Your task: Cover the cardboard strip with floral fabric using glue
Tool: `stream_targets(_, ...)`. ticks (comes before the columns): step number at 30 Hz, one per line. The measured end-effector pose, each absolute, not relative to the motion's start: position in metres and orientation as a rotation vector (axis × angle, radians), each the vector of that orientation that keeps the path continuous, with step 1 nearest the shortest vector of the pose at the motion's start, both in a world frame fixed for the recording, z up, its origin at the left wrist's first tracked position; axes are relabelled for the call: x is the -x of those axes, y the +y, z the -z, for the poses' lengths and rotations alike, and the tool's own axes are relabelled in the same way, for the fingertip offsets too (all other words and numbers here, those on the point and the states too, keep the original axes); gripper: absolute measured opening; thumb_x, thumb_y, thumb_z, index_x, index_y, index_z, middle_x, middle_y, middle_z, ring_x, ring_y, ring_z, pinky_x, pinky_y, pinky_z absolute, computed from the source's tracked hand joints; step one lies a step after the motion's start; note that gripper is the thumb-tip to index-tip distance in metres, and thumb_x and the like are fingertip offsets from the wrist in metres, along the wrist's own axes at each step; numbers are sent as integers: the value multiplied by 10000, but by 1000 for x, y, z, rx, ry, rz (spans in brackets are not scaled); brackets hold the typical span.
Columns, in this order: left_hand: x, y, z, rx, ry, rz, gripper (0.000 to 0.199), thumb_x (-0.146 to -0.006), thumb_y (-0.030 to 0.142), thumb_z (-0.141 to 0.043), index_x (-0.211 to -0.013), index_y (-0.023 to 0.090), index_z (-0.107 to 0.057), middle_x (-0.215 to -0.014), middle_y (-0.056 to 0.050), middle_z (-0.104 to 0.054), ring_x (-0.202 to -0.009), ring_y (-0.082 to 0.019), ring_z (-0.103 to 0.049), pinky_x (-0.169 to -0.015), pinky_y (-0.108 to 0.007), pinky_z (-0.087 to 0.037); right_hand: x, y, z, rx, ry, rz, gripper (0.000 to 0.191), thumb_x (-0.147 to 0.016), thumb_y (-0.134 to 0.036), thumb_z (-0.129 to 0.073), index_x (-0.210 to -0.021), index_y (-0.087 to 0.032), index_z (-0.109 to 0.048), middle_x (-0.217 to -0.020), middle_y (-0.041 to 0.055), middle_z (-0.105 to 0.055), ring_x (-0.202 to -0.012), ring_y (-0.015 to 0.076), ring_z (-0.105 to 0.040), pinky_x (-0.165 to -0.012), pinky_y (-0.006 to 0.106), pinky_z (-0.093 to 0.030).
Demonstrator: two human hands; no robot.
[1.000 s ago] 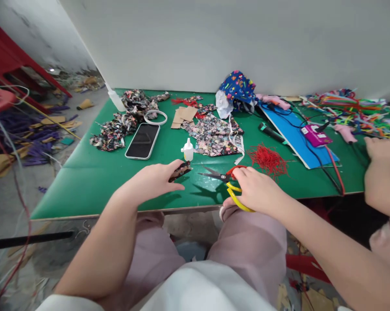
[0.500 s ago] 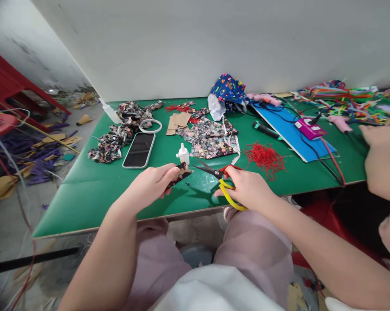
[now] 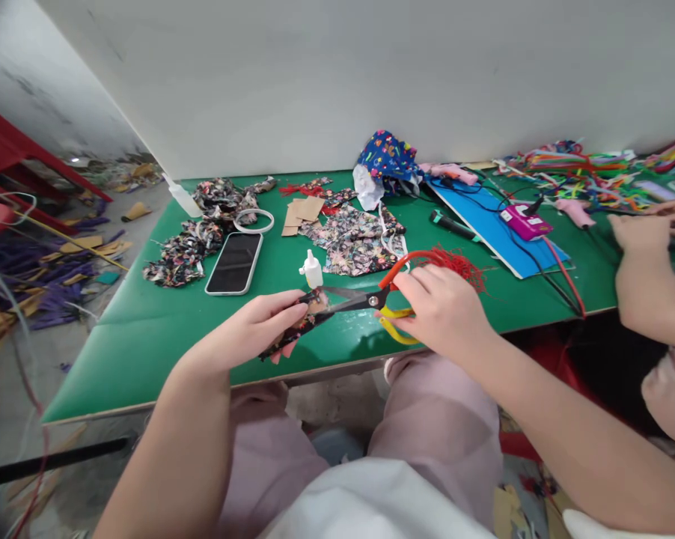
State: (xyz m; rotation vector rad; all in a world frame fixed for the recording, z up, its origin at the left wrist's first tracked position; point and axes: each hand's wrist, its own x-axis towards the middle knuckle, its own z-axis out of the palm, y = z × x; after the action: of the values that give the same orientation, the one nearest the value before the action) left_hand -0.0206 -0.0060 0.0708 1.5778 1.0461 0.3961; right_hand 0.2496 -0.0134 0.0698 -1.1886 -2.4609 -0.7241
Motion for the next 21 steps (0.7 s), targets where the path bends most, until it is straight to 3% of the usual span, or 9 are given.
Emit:
stream_targets(6,27,-6,-79,-1681,851,-111,361,-867,484,-363,-854,178,-554,-538,49,-481,-442,-70,-465,-404,-154,-366,-260,-4,-87,1022,-2720,545,221,-696,-254,-596,-885,-141,-584,-761,67,-565,-737,205,-480,-690,324,-397)
stream_targets(21,28,-3,-81,-1658,589,157,300,-866,391,-386,-771,163,-557,-504,34,-471,-418,-78,-438,-383,-166,-355,-246,-9,-94,871,-2915,383,222,-806,-350,-503,-852,-158,-606,-681,36,-540,-677,163,-462,-648,293,-334)
